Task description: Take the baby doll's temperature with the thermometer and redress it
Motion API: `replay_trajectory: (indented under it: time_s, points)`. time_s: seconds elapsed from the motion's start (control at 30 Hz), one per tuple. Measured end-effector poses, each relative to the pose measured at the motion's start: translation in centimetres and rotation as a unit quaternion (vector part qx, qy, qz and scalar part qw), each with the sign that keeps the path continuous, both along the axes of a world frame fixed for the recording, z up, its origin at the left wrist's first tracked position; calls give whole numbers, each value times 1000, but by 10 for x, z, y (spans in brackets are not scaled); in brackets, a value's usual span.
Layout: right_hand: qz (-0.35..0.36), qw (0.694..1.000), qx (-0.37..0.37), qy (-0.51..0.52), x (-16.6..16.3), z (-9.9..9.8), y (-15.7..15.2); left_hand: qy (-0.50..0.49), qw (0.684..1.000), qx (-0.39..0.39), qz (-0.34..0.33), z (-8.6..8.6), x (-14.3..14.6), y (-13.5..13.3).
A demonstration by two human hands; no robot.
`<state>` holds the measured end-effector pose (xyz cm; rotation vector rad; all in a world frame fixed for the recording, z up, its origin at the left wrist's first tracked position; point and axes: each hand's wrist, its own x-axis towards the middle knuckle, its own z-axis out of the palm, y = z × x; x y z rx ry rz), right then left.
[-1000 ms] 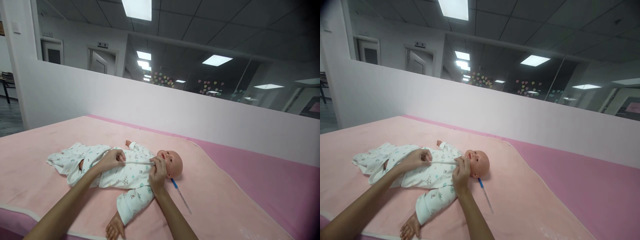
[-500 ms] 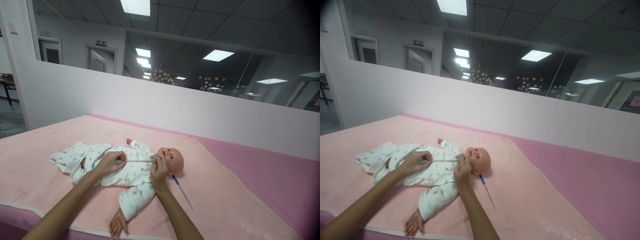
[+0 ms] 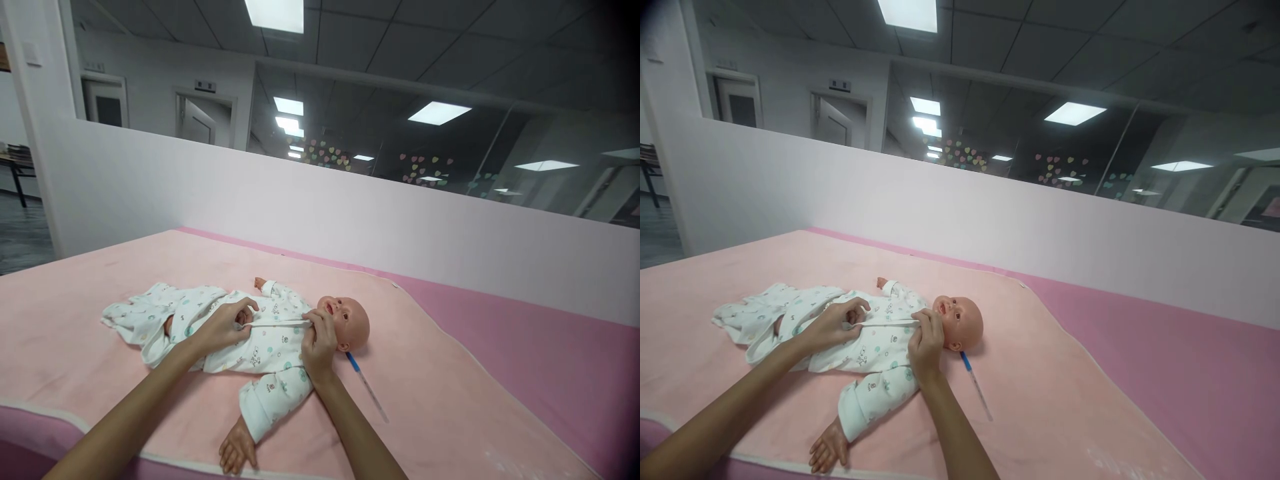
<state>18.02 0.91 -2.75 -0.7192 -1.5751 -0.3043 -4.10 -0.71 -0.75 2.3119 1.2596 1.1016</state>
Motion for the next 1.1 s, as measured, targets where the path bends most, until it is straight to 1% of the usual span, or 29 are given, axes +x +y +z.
replay_trajectory:
  time_s: [0.13,0.23,0.3,0.4,0.5,0.57,0.6,0.67,0.73,0.8,0.87,0.9,0.97,1.03,1.1]
  points:
    - [-2,1000,4,0,0,0,2,10,1000,-3,22,5,-1,-4]
    - [0,1000,4,8,1,-1,3,31,996,59,61,15,5,-4]
    - [4,1000,0,7,0,-1,3,38,990,107,81,22,17,-1]
    - [11,1000,-18,11,1,-1,1,24,989,124,76,28,48,7]
    - [24,999,-27,14,2,-1,-1,-2,993,99,64,23,81,17]
    - [24,1000,-15,6,1,-1,0,23,995,81,51,15,96,23]
    - [20,1000,-8,0,1,-1,0,44,995,84,43,12,100,24]
    - [10,1000,3,-9,-1,-1,0,59,993,92,46,6,102,26]
    - [1,1000,0,-10,-1,1,0,50,992,97,58,2,100,27]
    - [-13,1000,7,-20,2,8,-1,35,994,87,62,0,97,30]
    - [-37,998,22,-55,11,19,-5,-13,995,54,82,-1,94,35]
    - [-49,995,27,-80,18,26,-9,-58,993,34,99,-2,94,37]
    - [-75,989,10,-127,37,38,-21,-171,977,5,125,-4,93,41]
    - [-124,982,-44,-134,63,44,-37,-265,957,-1,120,-6,92,43]
    - [-199,968,-123,-86,91,40,-55,-315,944,5,103,-6,93,42]
